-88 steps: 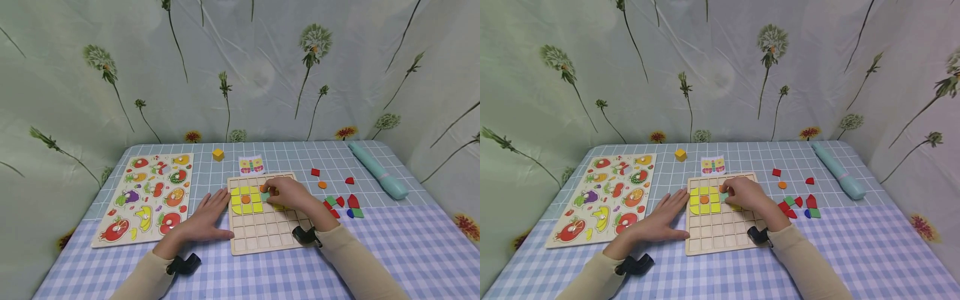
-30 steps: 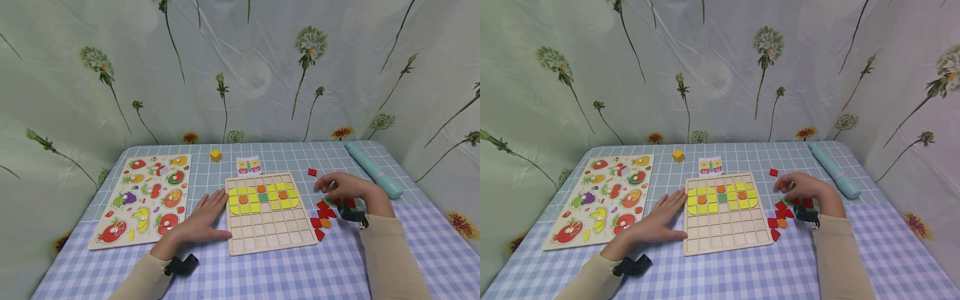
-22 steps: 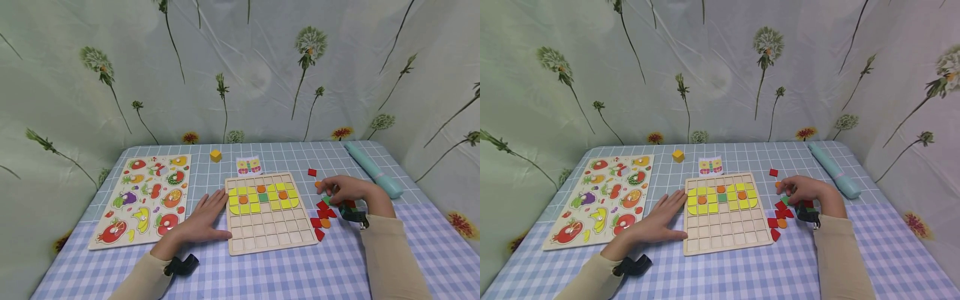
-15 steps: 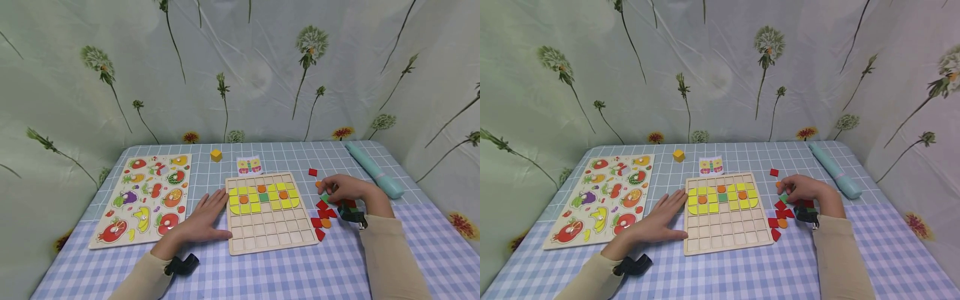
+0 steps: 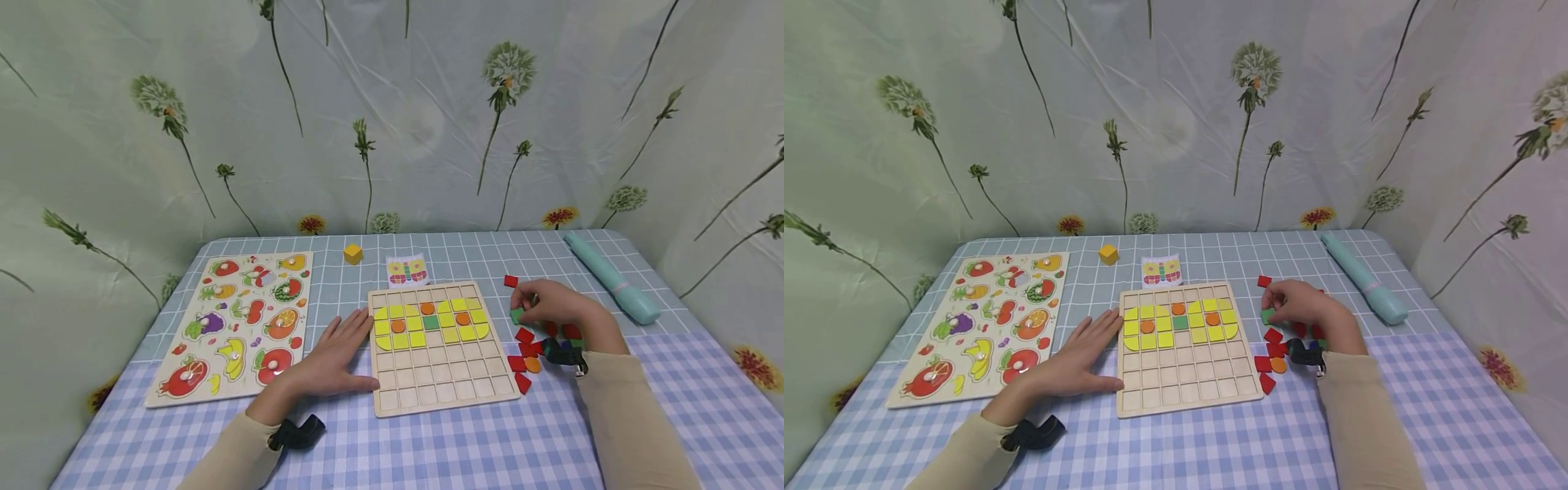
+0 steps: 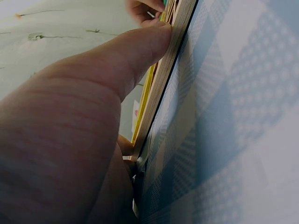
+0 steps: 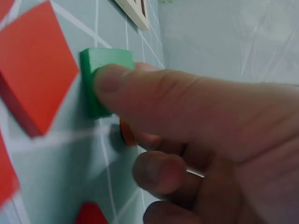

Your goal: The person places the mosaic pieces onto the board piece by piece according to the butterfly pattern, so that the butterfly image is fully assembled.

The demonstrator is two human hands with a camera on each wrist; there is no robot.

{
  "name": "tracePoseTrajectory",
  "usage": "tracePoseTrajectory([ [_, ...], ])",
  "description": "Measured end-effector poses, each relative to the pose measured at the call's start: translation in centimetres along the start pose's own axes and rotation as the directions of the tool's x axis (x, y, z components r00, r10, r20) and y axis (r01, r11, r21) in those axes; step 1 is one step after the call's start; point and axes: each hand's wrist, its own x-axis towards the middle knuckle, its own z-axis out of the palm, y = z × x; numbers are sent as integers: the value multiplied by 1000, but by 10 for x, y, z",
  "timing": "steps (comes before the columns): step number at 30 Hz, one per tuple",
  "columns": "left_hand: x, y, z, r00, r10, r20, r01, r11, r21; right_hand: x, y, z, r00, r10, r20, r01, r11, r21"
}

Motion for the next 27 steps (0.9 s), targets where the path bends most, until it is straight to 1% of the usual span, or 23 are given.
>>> tracePoseTrajectory([
  [4,-1,1,-1,1000,1,-1,-1,1000,-6,4,-5,4,998,-25,-60,24,999,-24],
  [7,-2,2,-1,1000,-6,7,6,1000,-3,7,-11,7,993,-41,-113,38,999,-31],
  [11,-2,3,-1,1000,-13,13,13,1000,3,11,-18,11,985,-45,-166,42,999,-20],
  [17,-2,3,-2,1000,-12,10,12,1000,-2,13,-28,16,972,-67,-226,68,998,-4],
  [21,-1,1,-1,1000,-10,8,10,1000,4,14,-37,19,967,-94,-237,103,994,28],
  [27,-1,1,0,1000,-6,7,5,1000,4,16,-52,25,976,-124,-178,146,982,117],
])
